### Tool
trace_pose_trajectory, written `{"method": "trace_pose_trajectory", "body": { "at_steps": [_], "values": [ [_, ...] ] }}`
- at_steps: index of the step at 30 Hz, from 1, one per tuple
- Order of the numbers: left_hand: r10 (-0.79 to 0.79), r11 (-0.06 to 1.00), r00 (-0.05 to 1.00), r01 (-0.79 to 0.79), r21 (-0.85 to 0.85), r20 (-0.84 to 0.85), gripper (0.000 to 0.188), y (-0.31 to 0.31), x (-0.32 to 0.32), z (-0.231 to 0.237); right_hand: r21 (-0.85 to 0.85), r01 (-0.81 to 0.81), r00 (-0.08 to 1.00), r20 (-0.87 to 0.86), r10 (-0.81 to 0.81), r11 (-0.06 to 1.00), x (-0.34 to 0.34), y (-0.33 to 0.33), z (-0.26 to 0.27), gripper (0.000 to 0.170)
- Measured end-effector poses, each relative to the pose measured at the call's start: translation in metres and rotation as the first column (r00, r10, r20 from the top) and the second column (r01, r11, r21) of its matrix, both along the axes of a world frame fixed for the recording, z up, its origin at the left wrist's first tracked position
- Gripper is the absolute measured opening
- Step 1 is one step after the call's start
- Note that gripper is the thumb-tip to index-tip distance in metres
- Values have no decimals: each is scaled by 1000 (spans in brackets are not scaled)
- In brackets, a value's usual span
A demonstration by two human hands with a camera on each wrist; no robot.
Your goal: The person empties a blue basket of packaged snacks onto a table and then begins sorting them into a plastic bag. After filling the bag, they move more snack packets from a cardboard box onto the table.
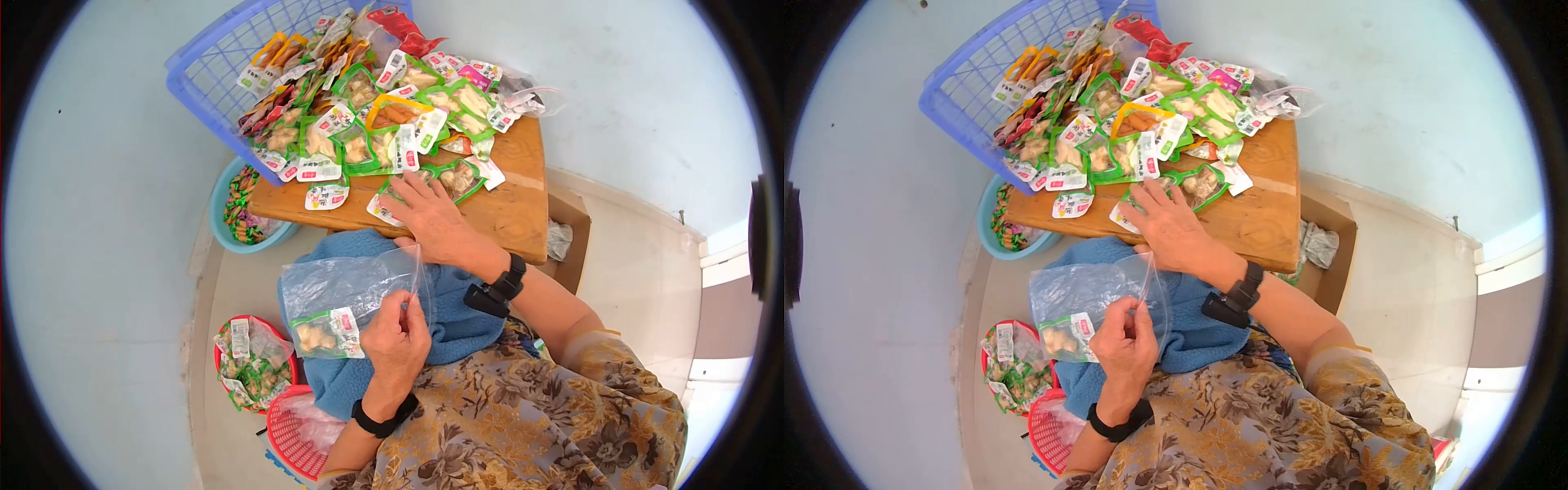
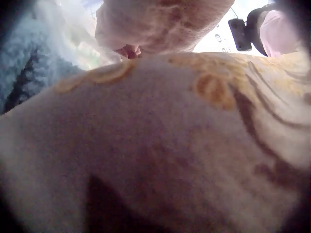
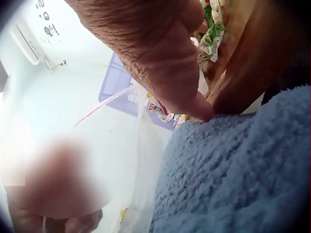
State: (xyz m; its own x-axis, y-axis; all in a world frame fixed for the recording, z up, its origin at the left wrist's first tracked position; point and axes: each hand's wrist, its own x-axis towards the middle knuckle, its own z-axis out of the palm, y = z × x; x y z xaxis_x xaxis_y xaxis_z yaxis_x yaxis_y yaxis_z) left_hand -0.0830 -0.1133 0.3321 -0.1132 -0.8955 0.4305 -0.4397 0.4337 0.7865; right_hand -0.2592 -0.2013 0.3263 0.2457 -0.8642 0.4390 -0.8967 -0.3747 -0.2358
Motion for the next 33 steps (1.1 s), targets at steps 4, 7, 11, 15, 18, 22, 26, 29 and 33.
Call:
{"method": "trace_pose_trajectory", "body": {
  "at_steps": [4,7,11,15,18,22,26,29,33],
  "values": [
    [3,1000,1000,-4,20,26,9,0,1,-2,13,67,992,-107,-65,998,1,-10,-9,59],
    [-2,1000,1000,2,-13,25,8,-2,0,0,25,31,991,-132,-28,999,-4,-9,-5,48],
    [-6,1000,1000,6,12,7,8,-2,-2,1,33,14,968,-250,-5,999,-10,-8,-10,27],
    [8,1000,1000,-8,26,3,7,-3,-2,4,-92,34,976,-213,-53,995,-19,-5,-8,19],
    [6,1000,1000,-6,10,-3,7,-2,0,3,-374,116,990,120,-76,920,-26,3,6,13],
    [11,999,1000,-12,45,5,6,-2,-1,9,-196,460,802,511,-310,866,-40,25,37,6],
    [8,1000,1000,-8,22,9,9,-3,-1,8,139,351,390,877,-279,926,-64,49,31,13],
    [12,1000,1000,-12,6,16,8,-3,-1,10,252,62,-128,962,-243,966,-56,82,48,17],
    [22,1000,1000,-22,0,7,8,-3,-1,9,405,-99,-111,903,-415,909,-59,121,42,19]
  ]
}}
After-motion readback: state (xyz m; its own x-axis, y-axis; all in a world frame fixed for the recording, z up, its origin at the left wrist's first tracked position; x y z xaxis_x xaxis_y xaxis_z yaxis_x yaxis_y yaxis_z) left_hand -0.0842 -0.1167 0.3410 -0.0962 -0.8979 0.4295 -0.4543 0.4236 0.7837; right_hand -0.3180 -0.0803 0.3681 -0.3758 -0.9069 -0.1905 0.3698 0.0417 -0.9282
